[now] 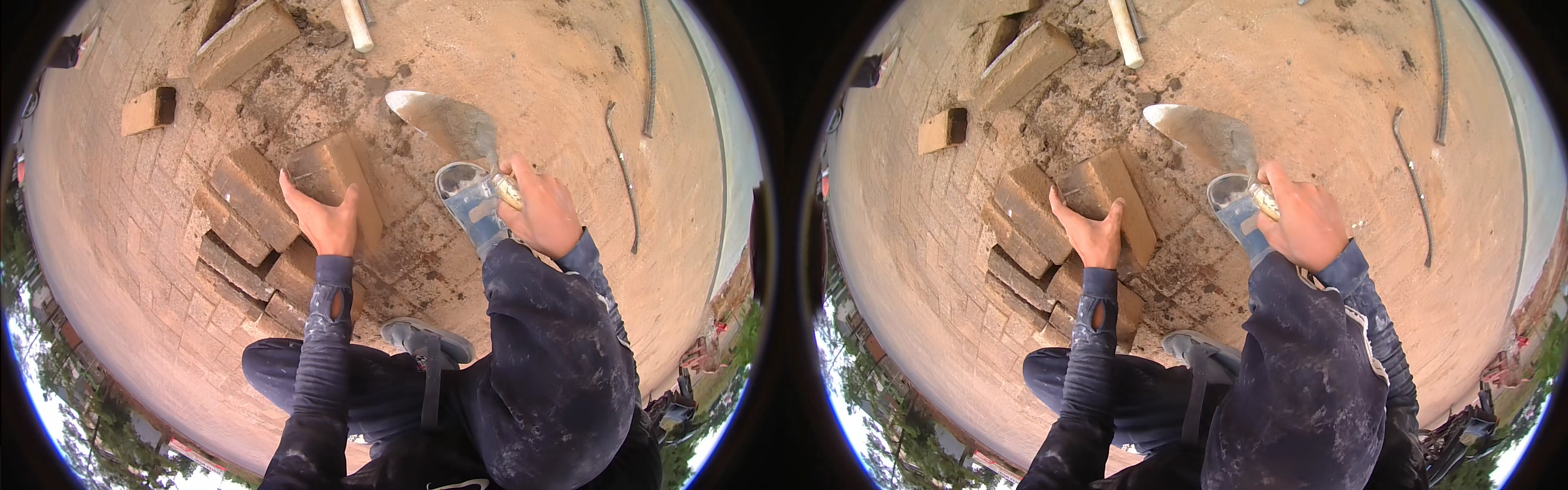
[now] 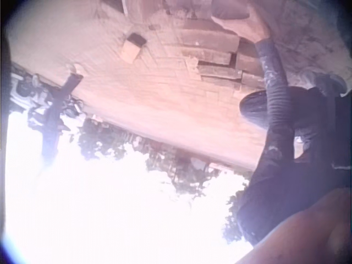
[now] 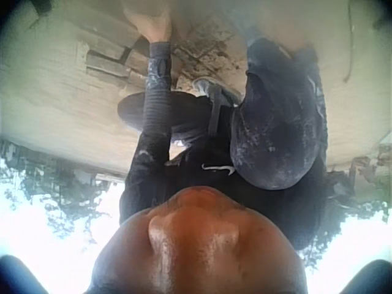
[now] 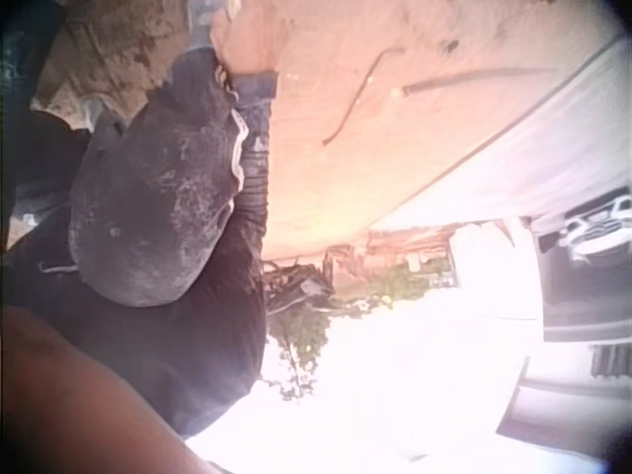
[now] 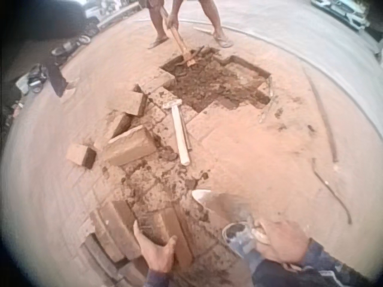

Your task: The person kneels on the ground and uses a trowel to spread sand and place bricks into a pattern. They repeatedly pick up bricks, apply sand, and tap them into place to form a paved surface.

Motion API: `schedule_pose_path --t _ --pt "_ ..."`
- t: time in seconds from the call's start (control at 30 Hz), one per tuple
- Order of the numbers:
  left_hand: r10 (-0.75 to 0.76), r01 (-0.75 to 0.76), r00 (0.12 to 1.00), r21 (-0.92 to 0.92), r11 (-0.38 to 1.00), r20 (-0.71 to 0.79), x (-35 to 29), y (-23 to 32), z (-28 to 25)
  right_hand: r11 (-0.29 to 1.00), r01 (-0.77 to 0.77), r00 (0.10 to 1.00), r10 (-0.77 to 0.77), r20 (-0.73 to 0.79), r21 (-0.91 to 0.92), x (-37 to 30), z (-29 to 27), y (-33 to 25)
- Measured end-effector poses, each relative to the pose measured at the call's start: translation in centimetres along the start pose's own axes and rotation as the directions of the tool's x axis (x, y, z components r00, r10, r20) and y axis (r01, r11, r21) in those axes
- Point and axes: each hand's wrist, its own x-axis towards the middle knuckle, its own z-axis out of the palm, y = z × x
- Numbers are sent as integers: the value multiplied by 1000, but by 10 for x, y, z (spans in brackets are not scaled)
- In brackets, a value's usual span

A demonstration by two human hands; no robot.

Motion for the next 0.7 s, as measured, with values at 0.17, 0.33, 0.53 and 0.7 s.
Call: schedule_pose_path --t 0.17,0.33,0.53,0.7 --pt "104 -109 993 -91 990 -55 -87 3 -22 999 24 968 -16 -251 29 -39 5 19" --pt "407 -422 906 -270 865 -113 -144 -28 -21 991 70 977 -44 -210 118 -58 2 24" --pt "264 -278 959 -172 945 -100 -130 -31 -23 895 158 964 -231 130 417 -38 0 -6" --pt "318 -320 942 -4 947 108 -124 -30 -26 898 426 830 -339 442 -112 -9 -13 -64"
